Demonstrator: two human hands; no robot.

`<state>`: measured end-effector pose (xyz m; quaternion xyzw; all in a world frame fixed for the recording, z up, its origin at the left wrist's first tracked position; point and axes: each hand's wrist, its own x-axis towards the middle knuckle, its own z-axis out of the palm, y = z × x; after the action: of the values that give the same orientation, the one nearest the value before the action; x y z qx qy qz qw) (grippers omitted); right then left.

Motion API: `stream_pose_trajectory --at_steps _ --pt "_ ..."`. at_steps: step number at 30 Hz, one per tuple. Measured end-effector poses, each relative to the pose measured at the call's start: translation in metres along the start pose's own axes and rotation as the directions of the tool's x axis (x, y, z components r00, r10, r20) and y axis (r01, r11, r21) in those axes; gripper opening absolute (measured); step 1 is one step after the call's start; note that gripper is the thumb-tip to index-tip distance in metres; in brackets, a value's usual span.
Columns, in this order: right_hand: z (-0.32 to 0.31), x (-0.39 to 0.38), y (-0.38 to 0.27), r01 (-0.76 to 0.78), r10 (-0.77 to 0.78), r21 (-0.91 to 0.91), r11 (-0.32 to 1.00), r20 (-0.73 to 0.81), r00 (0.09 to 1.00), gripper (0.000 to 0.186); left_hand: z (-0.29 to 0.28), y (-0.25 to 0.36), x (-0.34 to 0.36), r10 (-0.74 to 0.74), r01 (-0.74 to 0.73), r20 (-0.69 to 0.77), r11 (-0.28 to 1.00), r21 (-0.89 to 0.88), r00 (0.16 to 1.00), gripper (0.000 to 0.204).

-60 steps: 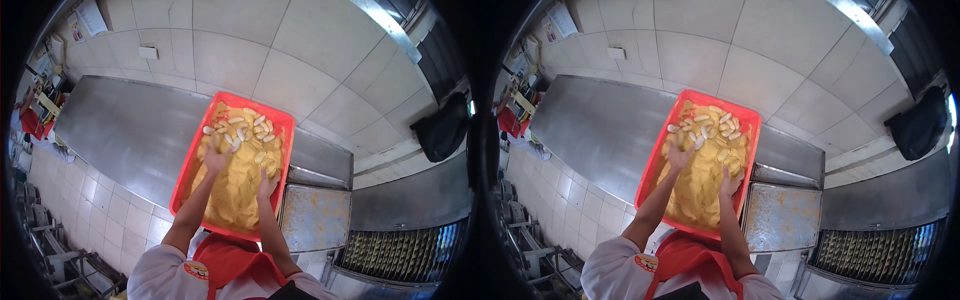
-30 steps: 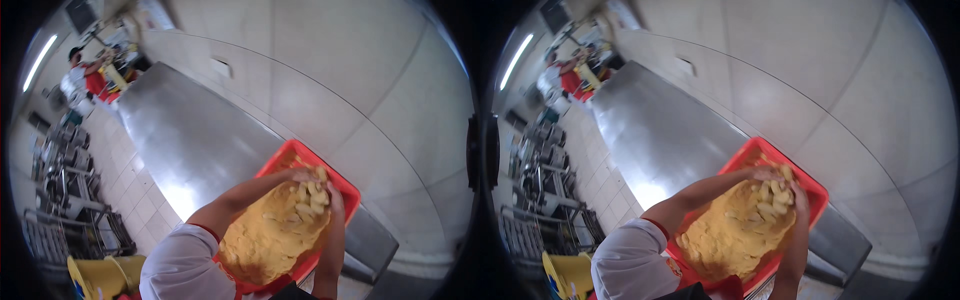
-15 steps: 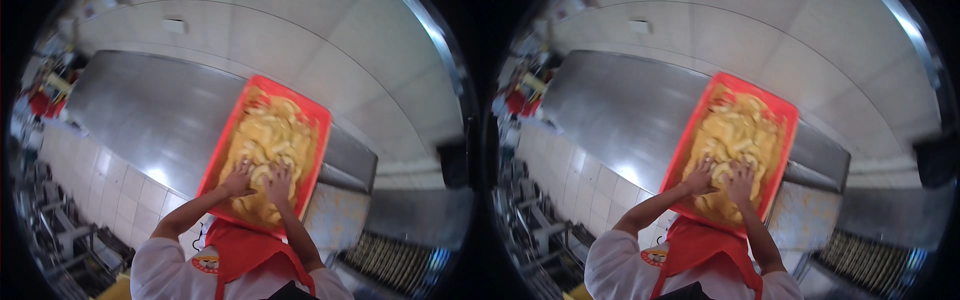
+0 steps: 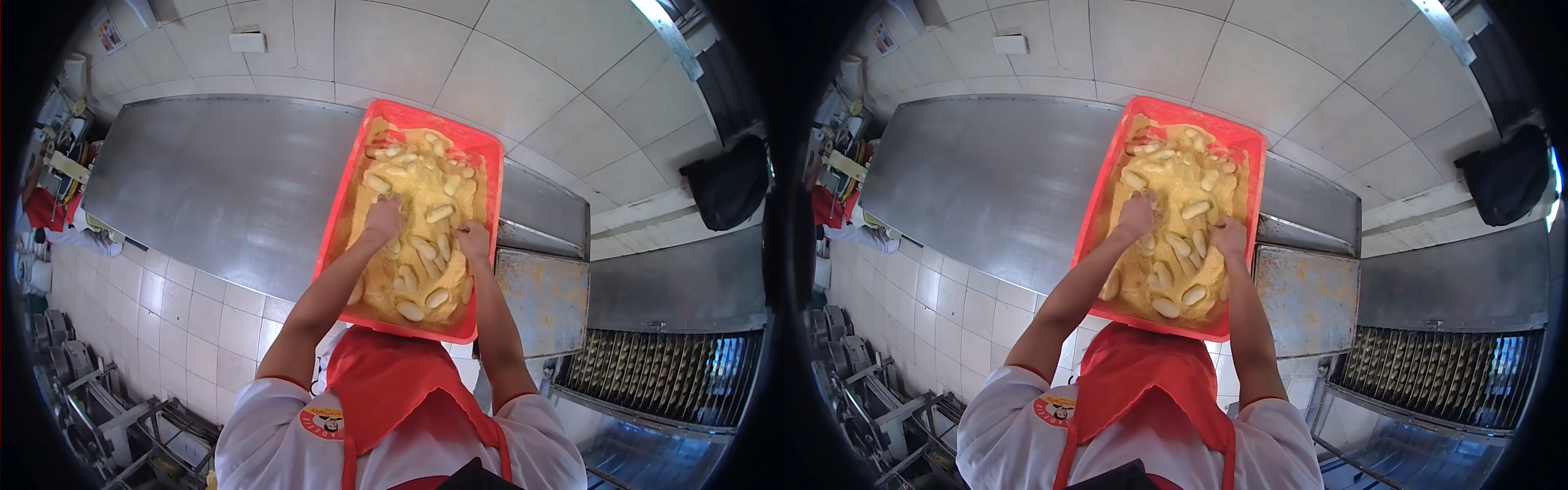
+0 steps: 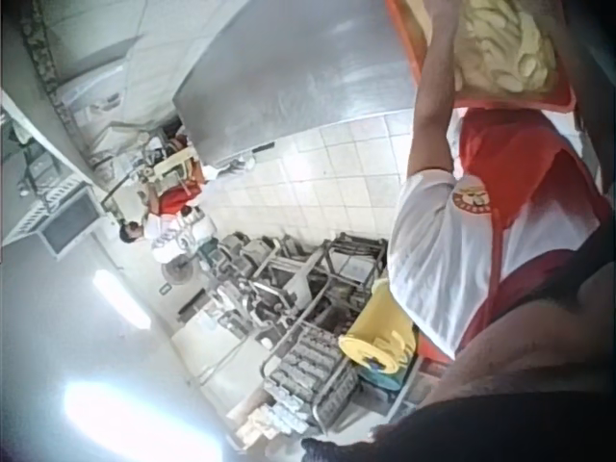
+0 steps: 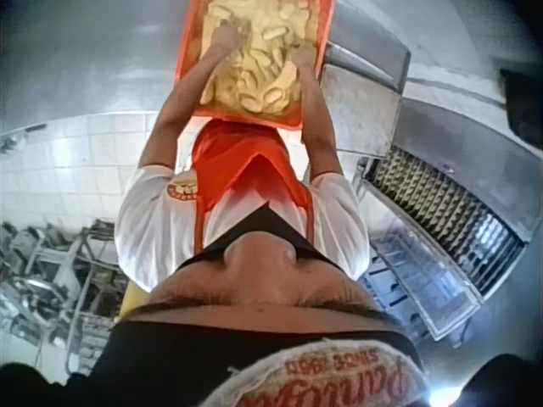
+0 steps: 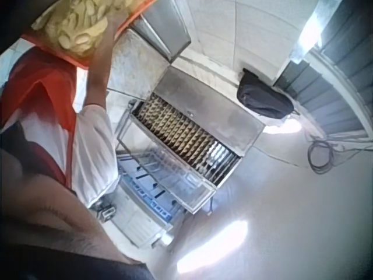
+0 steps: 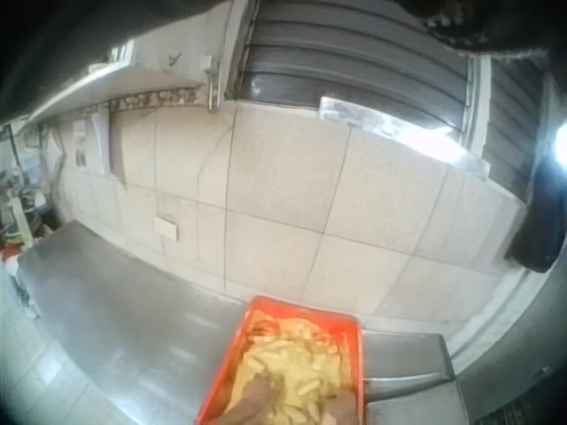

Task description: The person coats dough pieces in yellow powder, places them onto metal trays, and slides the trays into a large industrial oven rack.

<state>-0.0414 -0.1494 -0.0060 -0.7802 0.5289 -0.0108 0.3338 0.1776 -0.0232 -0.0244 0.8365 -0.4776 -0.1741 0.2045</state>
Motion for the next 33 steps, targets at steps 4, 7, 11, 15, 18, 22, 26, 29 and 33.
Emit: stream_pose_trajectory --at_steps 4,7,11,15,18,22,26,29,33 --pt "-0.007 -0.001 -0.022 0.349 -0.39 -0.192 0.917 -0.247 0.887 0.033 -0.011 -0.005 0.001 0.179 -0.142 0.068 0.919 -0.367 0.982 0.044" --pt "0.018 0.024 -0.017 0.81 -0.857 -0.281 0.515 -0.144 0.496 0.025 0.006 0.043 -0.03 0.393 -0.317 0.125 0.86 -0.399 0.911 0.041" --pt "0.016 0.023 -0.053 0.591 -0.59 -0.043 0.805 -0.158 0.792 0.02 0.012 0.027 -0.038 0.498 -0.454 0.132 0.851 -0.262 0.857 0.026" --pt "0.021 -0.03 -0.029 0.366 -0.317 0.249 0.896 -0.219 0.923 0.025 -0.004 -0.013 -0.047 0.186 -0.011 0.094 0.494 -0.87 0.978 0.02" --pt "0.046 -0.065 0.006 0.397 -0.387 -0.003 0.918 -0.231 0.893 0.036 -0.021 -0.024 -0.061 -0.057 0.179 0.17 0.291 -0.94 0.984 0.024" --pt "0.036 -0.056 0.025 0.267 -0.265 -0.037 0.963 -0.296 0.918 0.042 -0.003 -0.033 -0.083 -0.105 0.277 0.266 0.104 -0.955 0.958 0.022" --pt "-0.006 -0.083 0.014 0.338 -0.318 0.107 0.935 -0.168 0.933 0.027 0.004 -0.04 -0.101 -0.08 0.316 0.319 -0.044 -0.948 0.945 0.019" --pt "0.004 -0.133 0.03 0.637 -0.637 0.022 0.771 0.009 0.771 0.021 0.003 -0.028 -0.113 -0.11 0.264 0.274 -0.098 -0.96 0.955 0.019" --pt "0.061 -0.153 0.055 0.537 -0.519 -0.245 0.807 0.139 0.844 0.034 -0.008 0.001 -0.122 -0.089 0.248 0.25 -0.027 -0.968 0.964 0.022"
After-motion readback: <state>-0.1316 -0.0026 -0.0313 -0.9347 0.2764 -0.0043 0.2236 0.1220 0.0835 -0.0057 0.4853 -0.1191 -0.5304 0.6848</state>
